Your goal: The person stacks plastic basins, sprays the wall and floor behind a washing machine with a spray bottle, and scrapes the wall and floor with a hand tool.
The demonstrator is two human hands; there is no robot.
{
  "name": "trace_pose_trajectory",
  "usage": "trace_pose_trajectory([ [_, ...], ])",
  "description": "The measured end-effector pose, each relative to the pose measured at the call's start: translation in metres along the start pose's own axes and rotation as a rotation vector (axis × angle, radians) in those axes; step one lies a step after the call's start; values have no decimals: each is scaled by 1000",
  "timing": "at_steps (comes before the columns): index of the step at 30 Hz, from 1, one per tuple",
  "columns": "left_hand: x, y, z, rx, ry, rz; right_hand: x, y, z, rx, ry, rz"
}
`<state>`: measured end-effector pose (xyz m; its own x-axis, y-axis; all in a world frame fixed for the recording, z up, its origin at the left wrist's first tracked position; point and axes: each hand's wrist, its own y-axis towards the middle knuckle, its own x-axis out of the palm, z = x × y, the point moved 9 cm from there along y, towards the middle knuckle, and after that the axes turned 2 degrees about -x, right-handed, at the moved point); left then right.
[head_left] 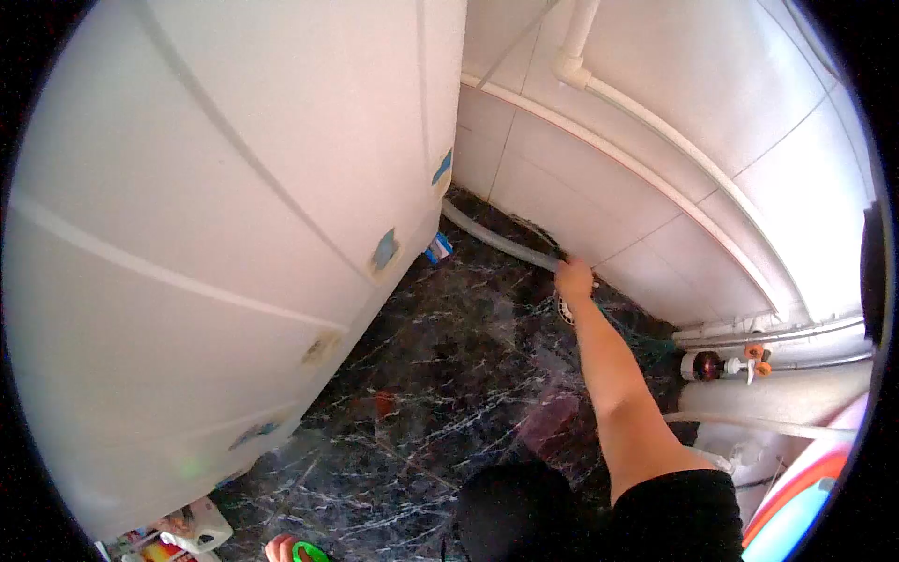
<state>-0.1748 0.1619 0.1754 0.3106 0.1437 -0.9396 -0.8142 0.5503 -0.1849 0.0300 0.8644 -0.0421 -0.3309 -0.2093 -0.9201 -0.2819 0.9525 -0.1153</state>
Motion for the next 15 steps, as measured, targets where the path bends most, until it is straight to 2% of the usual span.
trace_pose_trajectory([
  [1,1,-2,-5,14,23,-3,5,4,-36,-145,-135,14],
  [2,6,-3,-6,7,74,-27,56,45,-32,37,-158,1],
  [3,14,-2,-5,-4,119,-41,48,42,-77,28,-22,71],
  [4,15,0,5,55,203,-86,51,43,-105,136,94,-61],
  [5,9,5,17,58,192,-74,59,45,-113,102,138,-51],
  [7,-10,1,16,106,180,-36,29,16,-83,43,107,68],
  [9,-25,-9,-2,20,132,-1,-2,-6,-29,-37,50,22],
  [10,-27,-14,-12,-24,136,6,9,2,21,158,141,-7],
  [11,-27,-20,-21,-66,144,12,16,8,19,157,135,-7],
  [13,-9,-27,-34,-10,195,-5,38,29,-33,-121,-130,-28],
  [14,-1,-24,-26,30,208,-43,36,31,-68,82,33,-1],
  [15,3,-17,-13,67,225,-75,48,42,-101,103,121,37],
])
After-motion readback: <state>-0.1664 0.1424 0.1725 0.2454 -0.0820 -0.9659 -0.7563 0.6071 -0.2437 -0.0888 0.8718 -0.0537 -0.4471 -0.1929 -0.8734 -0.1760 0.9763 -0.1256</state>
